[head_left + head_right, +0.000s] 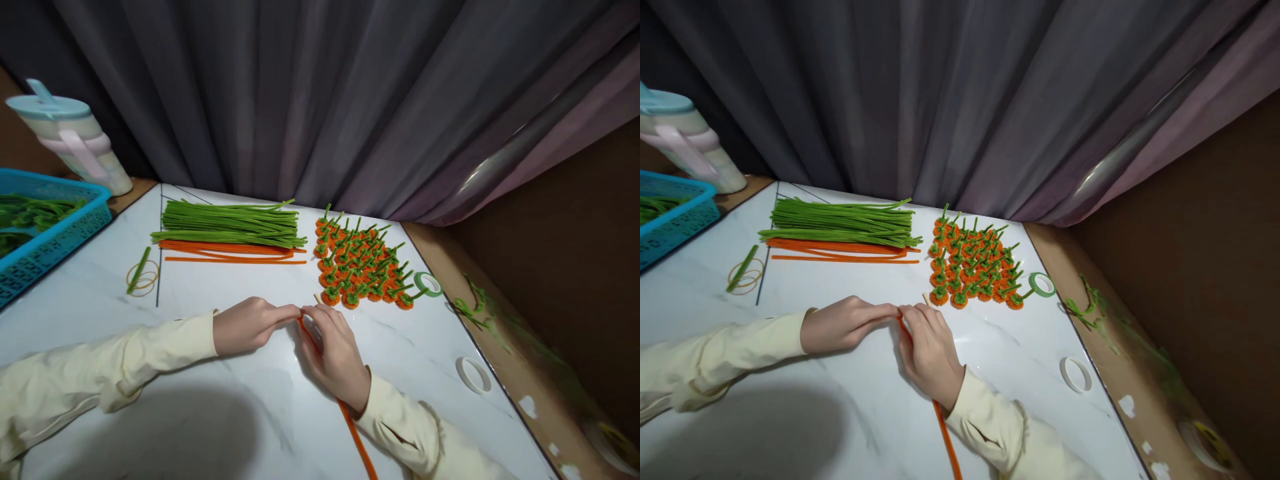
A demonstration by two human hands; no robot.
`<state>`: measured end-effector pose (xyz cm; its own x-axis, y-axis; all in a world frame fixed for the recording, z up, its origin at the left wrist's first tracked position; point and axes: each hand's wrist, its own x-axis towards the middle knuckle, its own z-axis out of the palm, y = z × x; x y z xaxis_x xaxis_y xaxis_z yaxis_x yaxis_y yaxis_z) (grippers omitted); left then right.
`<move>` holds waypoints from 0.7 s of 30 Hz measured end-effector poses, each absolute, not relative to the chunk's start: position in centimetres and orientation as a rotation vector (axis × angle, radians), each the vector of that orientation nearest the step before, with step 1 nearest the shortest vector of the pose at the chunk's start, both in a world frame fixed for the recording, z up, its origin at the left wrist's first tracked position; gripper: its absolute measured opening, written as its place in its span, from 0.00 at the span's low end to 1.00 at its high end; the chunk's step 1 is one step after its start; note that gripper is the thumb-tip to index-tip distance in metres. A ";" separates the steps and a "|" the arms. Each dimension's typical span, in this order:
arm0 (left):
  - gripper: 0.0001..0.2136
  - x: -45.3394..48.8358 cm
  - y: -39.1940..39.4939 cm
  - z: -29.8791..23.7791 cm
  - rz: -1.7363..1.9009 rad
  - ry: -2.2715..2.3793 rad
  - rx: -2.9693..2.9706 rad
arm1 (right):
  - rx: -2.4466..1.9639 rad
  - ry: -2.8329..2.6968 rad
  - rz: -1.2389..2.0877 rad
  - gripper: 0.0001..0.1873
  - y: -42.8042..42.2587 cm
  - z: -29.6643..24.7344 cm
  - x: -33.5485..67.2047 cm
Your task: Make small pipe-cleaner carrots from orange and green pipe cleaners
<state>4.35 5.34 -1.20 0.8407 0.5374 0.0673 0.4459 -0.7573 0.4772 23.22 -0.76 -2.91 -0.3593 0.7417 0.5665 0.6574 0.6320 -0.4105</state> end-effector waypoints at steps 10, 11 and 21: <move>0.19 4.3 5.5 -0.8 0.179 0.673 2.687 | -1.089 -2.113 0.169 0.18 -0.9 -3.2 23.3; 0.18 4.3 5.6 -0.7 0.170 0.671 2.689 | -1.084 -2.119 0.171 0.18 -0.9 -3.2 23.3; 0.11 4.6 5.4 0.0 0.196 0.664 2.577 | -1.055 -2.172 0.147 0.10 -0.6 -2.8 23.2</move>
